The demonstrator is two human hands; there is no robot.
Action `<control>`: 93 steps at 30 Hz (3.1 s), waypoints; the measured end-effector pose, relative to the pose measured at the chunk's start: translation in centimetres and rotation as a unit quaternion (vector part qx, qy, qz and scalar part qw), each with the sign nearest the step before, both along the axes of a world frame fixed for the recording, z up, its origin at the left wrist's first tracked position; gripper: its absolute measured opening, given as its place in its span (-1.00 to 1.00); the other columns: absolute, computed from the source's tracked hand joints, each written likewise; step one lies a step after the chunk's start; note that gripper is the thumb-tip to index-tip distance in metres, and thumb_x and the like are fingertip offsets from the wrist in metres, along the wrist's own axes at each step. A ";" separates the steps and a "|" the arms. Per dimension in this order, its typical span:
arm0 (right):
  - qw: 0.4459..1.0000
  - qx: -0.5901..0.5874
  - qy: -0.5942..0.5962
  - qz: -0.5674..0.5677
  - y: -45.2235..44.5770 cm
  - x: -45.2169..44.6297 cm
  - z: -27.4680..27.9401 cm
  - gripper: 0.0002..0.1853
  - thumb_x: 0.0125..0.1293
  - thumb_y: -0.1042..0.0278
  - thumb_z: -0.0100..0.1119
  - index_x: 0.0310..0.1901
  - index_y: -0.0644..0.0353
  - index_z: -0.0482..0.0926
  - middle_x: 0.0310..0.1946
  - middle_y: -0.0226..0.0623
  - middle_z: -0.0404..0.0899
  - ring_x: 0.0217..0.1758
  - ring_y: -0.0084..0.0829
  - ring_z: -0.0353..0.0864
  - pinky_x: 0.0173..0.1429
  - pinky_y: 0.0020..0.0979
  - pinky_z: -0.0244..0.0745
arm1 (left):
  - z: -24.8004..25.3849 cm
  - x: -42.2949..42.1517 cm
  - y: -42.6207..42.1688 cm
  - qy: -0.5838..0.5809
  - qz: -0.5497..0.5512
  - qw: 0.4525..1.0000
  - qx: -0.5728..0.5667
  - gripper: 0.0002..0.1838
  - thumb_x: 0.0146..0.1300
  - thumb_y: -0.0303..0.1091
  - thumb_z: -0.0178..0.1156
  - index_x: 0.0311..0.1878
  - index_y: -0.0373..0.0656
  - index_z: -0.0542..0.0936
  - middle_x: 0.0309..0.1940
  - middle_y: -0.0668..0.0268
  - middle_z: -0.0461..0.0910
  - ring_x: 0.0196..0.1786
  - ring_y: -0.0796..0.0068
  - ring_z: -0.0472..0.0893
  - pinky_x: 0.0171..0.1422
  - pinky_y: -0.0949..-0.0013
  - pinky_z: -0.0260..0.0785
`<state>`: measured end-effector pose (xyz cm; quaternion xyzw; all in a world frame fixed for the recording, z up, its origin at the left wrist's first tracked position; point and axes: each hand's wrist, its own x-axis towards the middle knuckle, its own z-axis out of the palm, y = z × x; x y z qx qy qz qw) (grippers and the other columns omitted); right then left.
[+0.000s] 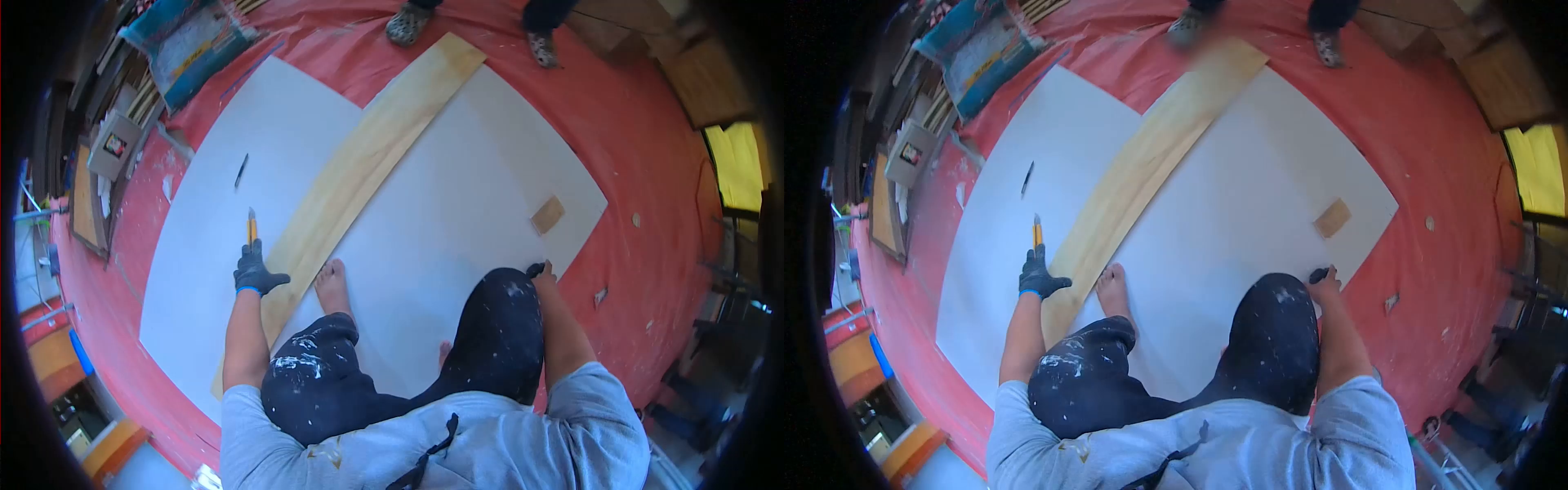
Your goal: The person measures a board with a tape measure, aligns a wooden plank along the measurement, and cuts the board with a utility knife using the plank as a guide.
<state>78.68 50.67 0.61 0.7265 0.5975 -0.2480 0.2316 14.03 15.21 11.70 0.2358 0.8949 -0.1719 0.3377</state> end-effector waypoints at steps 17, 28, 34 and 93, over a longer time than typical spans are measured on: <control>0.867 -0.152 0.140 0.453 1.7 -32.3 4.1 0.12 -0.05 -0.12 0.66 0.51 0.24 0.35 0.33 0.19 0.55 0.34 0.15 0.60 0.43 -0.10 0.54 | -6.9 -0.8 -1.3 0.000 0.017 0.992 0.126 0.17 -0.19 0.24 0.70 0.47 -0.17 0.47 0.16 -0.08 0.63 0.25 -0.05 0.64 0.35 0.05 0.53; 0.900 -0.031 0.140 0.411 -12.0 -40.9 4.1 -0.06 0.04 0.02 0.67 0.39 0.18 0.36 0.22 0.08 0.48 0.23 0.10 0.58 0.26 -0.03 0.62 | -5.2 -0.8 -4.1 0.035 0.046 0.959 0.278 -0.53 0.48 0.14 0.19 -0.11 -0.15 0.66 -0.14 -0.05 0.72 -0.06 -0.16 0.70 0.05 -0.12 0.51; 0.802 0.157 0.337 0.468 -9.6 -43.4 11.3 0.05 0.02 -0.08 0.67 0.49 0.13 0.33 0.31 0.09 0.39 0.40 0.20 0.39 0.48 0.09 0.35 | 2.4 -4.5 -10.2 0.215 -0.059 0.938 0.265 -0.58 0.53 0.09 0.12 -0.26 -0.06 0.65 -0.35 0.08 0.66 -0.20 -0.13 0.66 -0.13 -0.13 0.48; 0.963 0.201 0.118 0.140 6.2 0.3 1.3 -0.16 0.36 -0.58 0.12 -0.38 0.30 0.58 -0.37 0.19 0.66 -0.24 0.23 0.66 -0.15 0.05 0.51 | -13.6 15.5 32.8 -0.302 0.394 0.702 0.511 -0.49 0.26 -0.33 0.31 0.28 -0.27 0.56 0.22 -0.15 0.68 0.15 -0.16 0.73 0.30 0.03 0.56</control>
